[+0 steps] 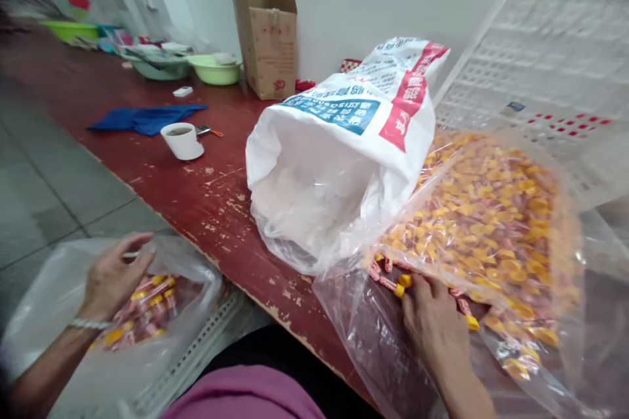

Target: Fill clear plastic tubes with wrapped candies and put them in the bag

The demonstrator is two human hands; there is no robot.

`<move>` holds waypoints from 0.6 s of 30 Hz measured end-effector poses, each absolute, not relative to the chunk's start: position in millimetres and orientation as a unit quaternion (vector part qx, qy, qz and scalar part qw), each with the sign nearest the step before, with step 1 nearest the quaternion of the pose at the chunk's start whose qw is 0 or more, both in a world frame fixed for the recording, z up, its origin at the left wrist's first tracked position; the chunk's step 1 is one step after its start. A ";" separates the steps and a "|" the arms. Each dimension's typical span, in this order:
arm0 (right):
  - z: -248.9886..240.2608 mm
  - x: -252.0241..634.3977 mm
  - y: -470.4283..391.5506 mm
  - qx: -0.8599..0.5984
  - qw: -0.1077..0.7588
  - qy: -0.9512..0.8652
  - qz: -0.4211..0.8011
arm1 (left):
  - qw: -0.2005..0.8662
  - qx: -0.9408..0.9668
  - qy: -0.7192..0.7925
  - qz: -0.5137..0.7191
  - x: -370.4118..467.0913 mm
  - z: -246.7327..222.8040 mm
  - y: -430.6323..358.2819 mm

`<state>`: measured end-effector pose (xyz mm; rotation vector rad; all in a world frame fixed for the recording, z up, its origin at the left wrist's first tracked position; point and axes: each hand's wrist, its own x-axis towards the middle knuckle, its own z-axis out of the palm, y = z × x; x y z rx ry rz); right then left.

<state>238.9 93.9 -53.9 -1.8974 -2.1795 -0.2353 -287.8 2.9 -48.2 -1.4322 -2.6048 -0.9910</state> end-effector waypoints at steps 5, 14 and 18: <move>7.9 175.2 83.1 -0.590 0.207 -0.777 -0.069 | -0.056 -0.650 -0.621 -0.434 -185.4 5.7 87.1; 18.7 48.3 238.0 -0.562 0.139 -0.809 0.100 | -0.051 -0.773 -0.607 -0.176 -106.0 -12.8 279.5; 2.9 68.3 279.7 -0.642 0.086 -0.756 0.092 | -0.045 -0.741 -0.656 -0.134 -132.1 -22.1 298.8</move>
